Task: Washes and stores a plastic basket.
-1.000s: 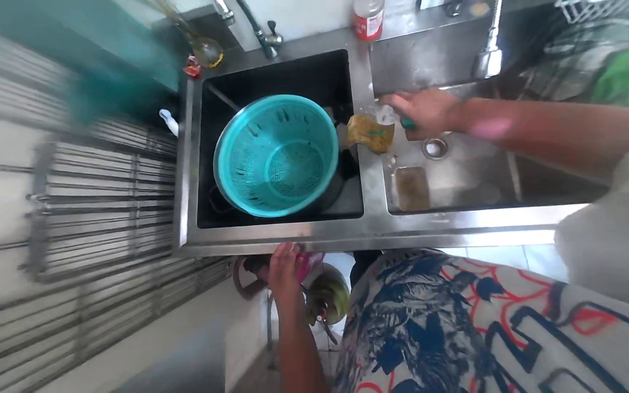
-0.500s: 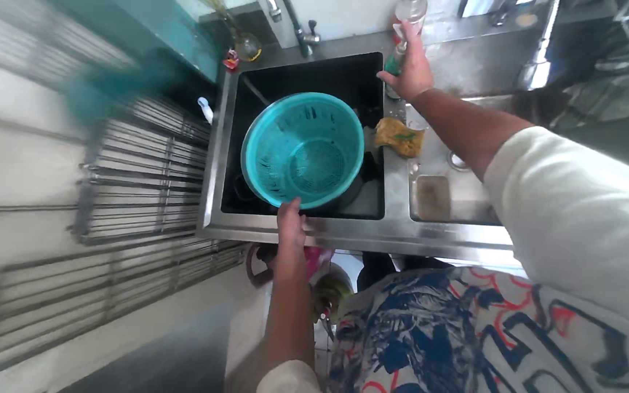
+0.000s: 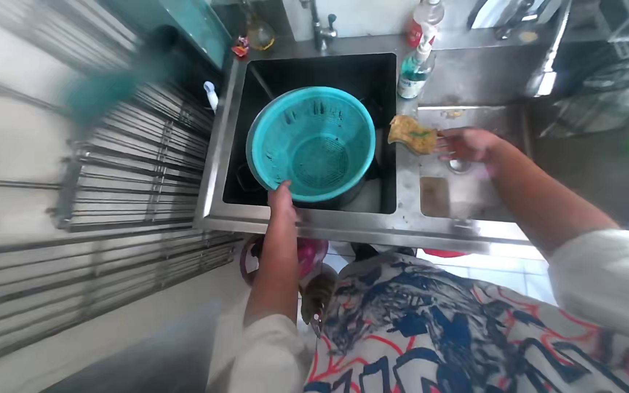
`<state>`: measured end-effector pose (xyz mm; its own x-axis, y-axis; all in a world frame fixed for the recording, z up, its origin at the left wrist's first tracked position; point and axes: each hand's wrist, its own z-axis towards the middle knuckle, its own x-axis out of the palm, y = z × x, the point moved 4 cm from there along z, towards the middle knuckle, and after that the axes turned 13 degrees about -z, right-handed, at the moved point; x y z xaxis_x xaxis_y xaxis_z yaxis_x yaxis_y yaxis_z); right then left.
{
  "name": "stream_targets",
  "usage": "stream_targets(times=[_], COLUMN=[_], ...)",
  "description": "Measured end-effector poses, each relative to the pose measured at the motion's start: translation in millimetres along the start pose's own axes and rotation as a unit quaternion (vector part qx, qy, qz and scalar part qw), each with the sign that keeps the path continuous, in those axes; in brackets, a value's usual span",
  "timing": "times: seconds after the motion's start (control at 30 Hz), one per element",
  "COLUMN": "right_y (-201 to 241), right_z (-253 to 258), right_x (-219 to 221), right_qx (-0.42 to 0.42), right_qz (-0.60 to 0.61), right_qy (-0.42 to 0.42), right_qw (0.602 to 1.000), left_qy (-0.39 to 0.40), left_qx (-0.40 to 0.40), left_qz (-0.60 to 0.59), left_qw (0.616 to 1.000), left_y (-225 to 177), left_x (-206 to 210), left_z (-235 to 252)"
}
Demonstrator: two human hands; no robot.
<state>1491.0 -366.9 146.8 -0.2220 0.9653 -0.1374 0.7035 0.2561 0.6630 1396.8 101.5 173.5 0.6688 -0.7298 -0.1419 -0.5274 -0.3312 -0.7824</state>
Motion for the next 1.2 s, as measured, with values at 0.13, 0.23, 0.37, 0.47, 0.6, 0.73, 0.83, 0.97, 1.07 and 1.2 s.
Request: stream_targets(times=[0.13, 0.23, 0.37, 0.47, 0.6, 0.73, 0.83, 0.97, 1.07, 1.2], right_y=[1.4, 1.3, -1.3, -6.7, -3.3, -4.2, -5.6, -2.6, 3.2, -3.4], right_z=[-12.5, -13.6, -5.8, 4.3, -6.4, -14.5, -18.2, -32.6, -48.8, -61.4], right_x=[14.4, 22.3, 30.3, 29.7, 38.0, 40.6, 39.8, 41.6, 37.1, 19.8], right_qx=[-0.009, 0.007, 0.041, 0.044, 0.045, 0.040, 0.046, 0.037, -0.001, -0.019], right_qz=[0.050, 0.057, 0.070, 0.076, 0.090, 0.092, 0.098, 0.136, 0.141, 0.174], right_qy=[-0.057, -0.090, -0.119, -0.103, -0.104, -0.097, -0.098, -0.127, -0.112, -0.116], right_qw=[0.997, 0.994, 0.990, 0.991, 0.989, 0.990, 0.989, 0.982, 0.984, 0.978], left_qy=[-0.003, -0.002, 0.024, 0.032, 0.050, 0.067, 0.072, 0.061, 0.067, 0.076], left_qx=[-0.019, -0.027, -0.036, -0.054, -0.083, -0.082, -0.090, -0.044, -0.001, 0.018], left_qz=[0.018, 0.033, 0.052, 0.023, -0.031, -0.012, 0.004, -0.012, -0.008, -0.016], left_qw=[1.000, 0.999, 0.998, 0.998, 0.995, 0.994, 0.993, 0.997, 0.998, 0.997], left_y=[-2.2, -6.7, -20.4, -27.5, -44.7, -53.3, -37.5, -36.2, -50.3, -78.2], left_x=[-7.8, -10.4, -9.7, -8.1, -3.7, 8.2, 6.6, 5.2, -1.1, -26.8], left_z=[18.7, 26.6, 29.4, 31.8, 36.8, 32.7, 41.6, 35.1, 29.7, 14.2])
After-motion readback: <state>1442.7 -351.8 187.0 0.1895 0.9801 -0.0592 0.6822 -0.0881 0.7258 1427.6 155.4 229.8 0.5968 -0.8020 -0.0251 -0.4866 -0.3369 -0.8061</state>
